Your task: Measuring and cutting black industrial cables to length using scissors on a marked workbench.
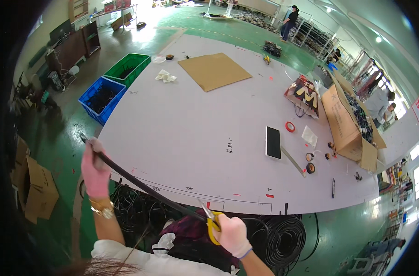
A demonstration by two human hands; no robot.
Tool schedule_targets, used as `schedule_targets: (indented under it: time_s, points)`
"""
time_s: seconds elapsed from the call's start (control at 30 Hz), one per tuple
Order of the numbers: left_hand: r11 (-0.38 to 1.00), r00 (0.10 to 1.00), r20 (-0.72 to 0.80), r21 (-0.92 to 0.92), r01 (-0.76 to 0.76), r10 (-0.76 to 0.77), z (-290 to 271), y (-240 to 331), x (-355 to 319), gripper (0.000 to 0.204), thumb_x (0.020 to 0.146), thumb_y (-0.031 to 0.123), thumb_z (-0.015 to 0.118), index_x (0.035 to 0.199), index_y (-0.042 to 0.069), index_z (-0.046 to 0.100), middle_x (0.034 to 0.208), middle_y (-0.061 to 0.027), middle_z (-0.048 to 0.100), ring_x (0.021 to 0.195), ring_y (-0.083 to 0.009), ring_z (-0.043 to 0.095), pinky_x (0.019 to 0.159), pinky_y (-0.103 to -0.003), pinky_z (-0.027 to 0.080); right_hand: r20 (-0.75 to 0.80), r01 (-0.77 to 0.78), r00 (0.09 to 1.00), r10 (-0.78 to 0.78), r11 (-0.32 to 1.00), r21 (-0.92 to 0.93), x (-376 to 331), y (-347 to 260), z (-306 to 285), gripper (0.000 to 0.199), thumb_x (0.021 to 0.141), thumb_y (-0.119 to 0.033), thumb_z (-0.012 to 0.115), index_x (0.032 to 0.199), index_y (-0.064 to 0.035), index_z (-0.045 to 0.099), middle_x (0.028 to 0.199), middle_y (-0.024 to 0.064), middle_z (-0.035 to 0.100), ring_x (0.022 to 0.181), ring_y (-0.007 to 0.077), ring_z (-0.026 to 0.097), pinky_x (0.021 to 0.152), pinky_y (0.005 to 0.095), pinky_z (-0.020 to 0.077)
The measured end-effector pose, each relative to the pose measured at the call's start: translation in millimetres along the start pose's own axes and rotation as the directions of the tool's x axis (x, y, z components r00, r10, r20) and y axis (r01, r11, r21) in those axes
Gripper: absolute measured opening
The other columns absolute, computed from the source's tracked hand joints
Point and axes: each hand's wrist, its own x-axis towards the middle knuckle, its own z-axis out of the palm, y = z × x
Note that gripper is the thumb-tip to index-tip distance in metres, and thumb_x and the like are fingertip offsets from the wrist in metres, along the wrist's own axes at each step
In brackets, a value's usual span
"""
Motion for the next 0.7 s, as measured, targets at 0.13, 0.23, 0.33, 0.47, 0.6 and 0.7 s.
schedule_targets:
  time_s: [0.13, 0.23, 0.33, 0.47, 0.6, 0.7]
  points:
    - [0.982, 0.904, 0.423, -0.134, 0.133, -0.065, -91.2, 57.3, 69.9, 0.022, 0.11, 0.025, 0.047, 0.112, 0.007, 0.06, 0.081, 0.006, 0.049, 0.045, -0.0025, 0.02, 0.04, -0.022, 0.019, 0.075, -0.026, 0.997, 0.031, 0.998, -0.065, 3.6, 9.2, -30.9, 0.029, 0.075, -0.021, 0.086, 0.081, -0.0061, 0.062, 0.07, 0.0138, 0.067, 0.058, 0.0361, 0.062, 0.055, 0.0424, 0.0492]
    - [0.969, 0.944, 0.328, -0.227, 0.094, -0.014, -128.7, 82.7, 85.1, 0.021, 0.11, 0.024, 0.045, 0.105, 0.008, 0.058, 0.078, 0.0064, 0.046, 0.045, -0.0028, 0.021, 0.04, -0.022, 0.018, 0.083, -0.081, 0.992, 0.096, 0.982, -0.173, 2.5, 22.6, -51.8, 0.032, 0.074, -0.021, 0.086, 0.086, -0.0052, 0.061, 0.073, 0.014, 0.068, 0.061, 0.0378, 0.063, 0.055, 0.044, 0.0493]
    - [0.969, 0.973, 0.209, -0.241, -0.048, 0.1, -170.0, 116.1, 108.8, 0.021, 0.11, 0.022, 0.043, 0.097, 0.009, 0.054, 0.076, 0.006, 0.045, 0.044, -0.0021, 0.021, 0.04, -0.022, 0.017, -0.054, -0.277, 0.961, 0.273, 0.917, -0.287, -23.7, 49.6, -69.2, 0.03, 0.072, -0.015, 0.085, 0.088, -0.0057, 0.062, 0.077, 0.0119, 0.07, 0.065, 0.0367, 0.064, 0.06, 0.0446, 0.0496]
    - [0.981, 0.977, 0.183, -0.183, -0.072, 0.106, -204.7, 142.0, 126.7, 0.019, 0.109, 0.02, 0.044, 0.096, 0.01, 0.053, 0.075, 0.0056, 0.047, 0.044, -0.0028, 0.02, 0.04, -0.022, 0.018, -0.382, -0.492, 0.858, 0.344, 0.765, -0.416, -58.2, 69.0, -113.2, 0.022, 0.077, -0.007, 0.077, 0.094, -0.0093, 0.064, 0.078, 0.0102, 0.066, 0.067, 0.0284, 0.065, 0.063, 0.0417, 0.0507]
    - [0.973, 0.99, 0.131, -0.231, -0.018, 0.05, -172.7, 126.8, 133.4, 0.019, 0.109, 0.02, 0.044, 0.094, 0.01, 0.052, 0.075, 0.006, 0.046, 0.043, -0.0029, 0.017, 0.041, -0.022, 0.017, -0.623, -0.696, 0.572, 0.534, 0.718, -0.024, -85.9, 107.3, -193.8, 0.004, 0.097, -0.007, 0.058, 0.097, -0.008, 0.062, 0.083, 0.0034, 0.063, 0.07, 0.0123, 0.061, 0.063, 0.0306, 0.0503]
    - [0.965, 0.957, 0.288, -0.237, 0.11, -0.038, -107.8, 88.3, 153.3, 0.021, 0.109, 0.02, 0.045, 0.091, 0.011, 0.05, 0.074, 0.0063, 0.045, 0.043, -0.0023, 0.017, 0.042, -0.023, 0.017, -0.727, -0.715, 0.642, 0.244, 0.534, -0.452, -129.1, 144.5, -299.6, 0.009, 0.098, -0.012, 0.058, 0.105, -0.0087, 0.062, 0.091, 0.0101, 0.064, 0.083, 0.025, 0.065, 0.075, 0.039, 0.0523]
